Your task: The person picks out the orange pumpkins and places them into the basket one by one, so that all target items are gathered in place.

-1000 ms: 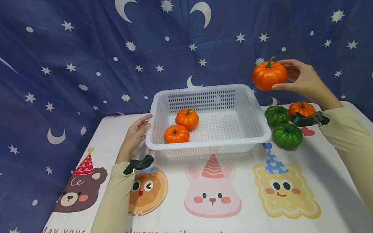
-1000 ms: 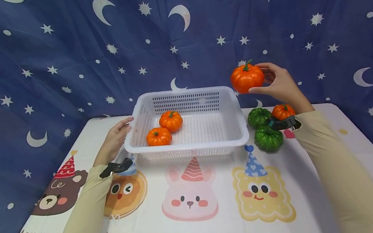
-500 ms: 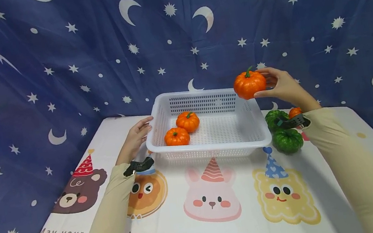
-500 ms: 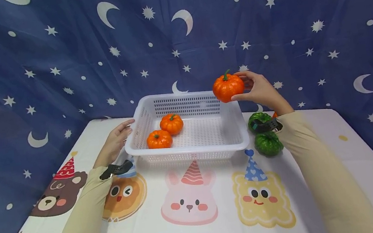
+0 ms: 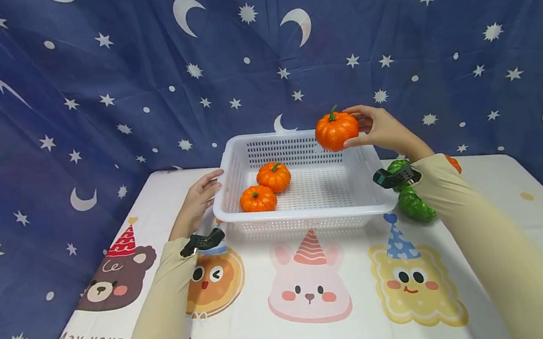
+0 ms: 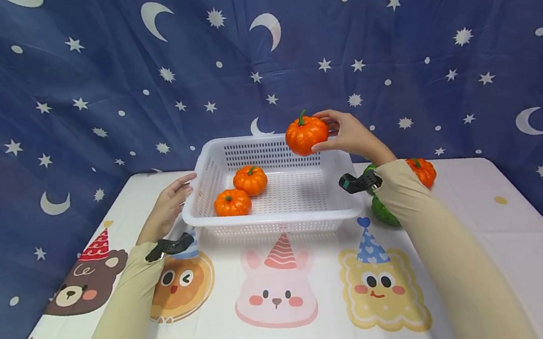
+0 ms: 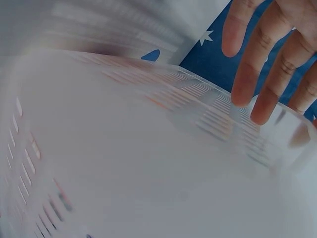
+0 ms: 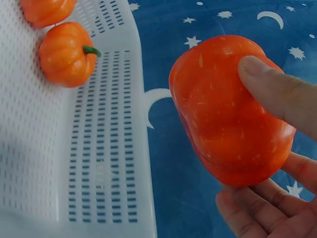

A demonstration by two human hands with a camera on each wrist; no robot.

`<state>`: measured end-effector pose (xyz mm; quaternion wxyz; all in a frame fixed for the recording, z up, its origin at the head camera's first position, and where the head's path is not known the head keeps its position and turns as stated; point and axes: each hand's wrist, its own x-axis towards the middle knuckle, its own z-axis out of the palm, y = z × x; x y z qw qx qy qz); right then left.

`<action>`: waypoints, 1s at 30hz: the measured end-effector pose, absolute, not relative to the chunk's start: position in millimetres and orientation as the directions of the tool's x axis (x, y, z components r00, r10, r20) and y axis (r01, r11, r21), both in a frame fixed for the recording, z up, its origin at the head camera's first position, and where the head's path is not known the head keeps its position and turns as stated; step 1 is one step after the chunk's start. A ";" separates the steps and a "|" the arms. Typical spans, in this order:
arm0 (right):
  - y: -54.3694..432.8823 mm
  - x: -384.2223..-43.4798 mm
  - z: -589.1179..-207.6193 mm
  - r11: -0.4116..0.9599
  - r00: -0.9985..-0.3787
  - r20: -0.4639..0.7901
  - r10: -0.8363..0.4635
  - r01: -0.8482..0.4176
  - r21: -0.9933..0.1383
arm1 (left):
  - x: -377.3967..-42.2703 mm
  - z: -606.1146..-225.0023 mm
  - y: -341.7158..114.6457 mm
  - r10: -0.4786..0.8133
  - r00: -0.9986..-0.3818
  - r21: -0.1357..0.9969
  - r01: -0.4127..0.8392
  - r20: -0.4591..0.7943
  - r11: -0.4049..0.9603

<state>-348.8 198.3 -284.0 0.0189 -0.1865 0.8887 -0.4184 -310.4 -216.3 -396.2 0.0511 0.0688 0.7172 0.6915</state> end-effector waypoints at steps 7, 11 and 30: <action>182.4 -355.7 -290.8 0.583 -0.917 0.085 -0.389 -0.317 -0.748 | -306.3 -390.4 -214.2 0.176 -0.984 0.999 0.020 0.015 0.026; 173.9 -360.1 -296.0 0.588 -0.913 0.058 -0.404 -0.307 -0.748 | -312.1 -398.4 -217.0 0.172 -0.985 0.998 0.036 0.029 0.042; 144.6 -383.7 -324.7 0.564 -0.897 0.018 -0.441 -0.292 -0.773 | -312.7 -399.2 -216.7 0.164 -0.986 0.996 0.044 0.030 0.080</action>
